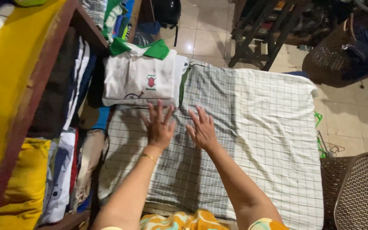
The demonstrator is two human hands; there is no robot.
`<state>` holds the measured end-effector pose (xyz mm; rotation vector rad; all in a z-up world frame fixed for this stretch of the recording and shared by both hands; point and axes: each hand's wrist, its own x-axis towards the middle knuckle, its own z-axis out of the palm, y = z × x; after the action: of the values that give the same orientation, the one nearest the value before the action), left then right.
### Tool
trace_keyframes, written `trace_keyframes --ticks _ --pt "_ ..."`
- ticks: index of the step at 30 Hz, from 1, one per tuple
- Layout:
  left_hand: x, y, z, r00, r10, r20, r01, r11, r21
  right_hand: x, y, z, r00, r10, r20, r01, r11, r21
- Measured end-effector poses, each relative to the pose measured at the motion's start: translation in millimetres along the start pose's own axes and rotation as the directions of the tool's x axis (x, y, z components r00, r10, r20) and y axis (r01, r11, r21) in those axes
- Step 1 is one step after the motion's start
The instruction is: Organizing and folding various pieces of clothing into a wooden shelf.
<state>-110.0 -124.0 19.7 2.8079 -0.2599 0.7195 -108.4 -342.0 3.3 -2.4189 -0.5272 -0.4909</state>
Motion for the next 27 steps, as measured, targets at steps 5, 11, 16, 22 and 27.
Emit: trace_keyframes --ticks 5,11,16,22,27 --pt "-35 61 37 0.92 0.176 0.35 -0.031 0.923 -0.383 -60 55 -23 0.938 0.144 0.315 -0.04 0.949 -0.313" --pt "-68 84 58 0.894 0.132 0.428 -0.047 0.978 -0.202 -80 198 -99 0.818 0.499 0.285 -0.303 0.796 -0.524" --pt "-65 99 65 0.877 -0.093 0.471 0.131 0.99 -0.048 -166 365 -158 0.77 0.628 -0.116 -0.583 0.618 -0.527" --pt "-22 207 53 0.805 -0.33 0.493 0.3 0.943 0.141 -137 321 -142 0.862 0.479 -0.165 -0.505 0.78 -0.37" --pt "-27 260 72 0.676 -0.029 0.736 0.066 0.998 -0.022 -78 190 -138 0.909 0.069 0.412 0.014 0.981 -0.194"
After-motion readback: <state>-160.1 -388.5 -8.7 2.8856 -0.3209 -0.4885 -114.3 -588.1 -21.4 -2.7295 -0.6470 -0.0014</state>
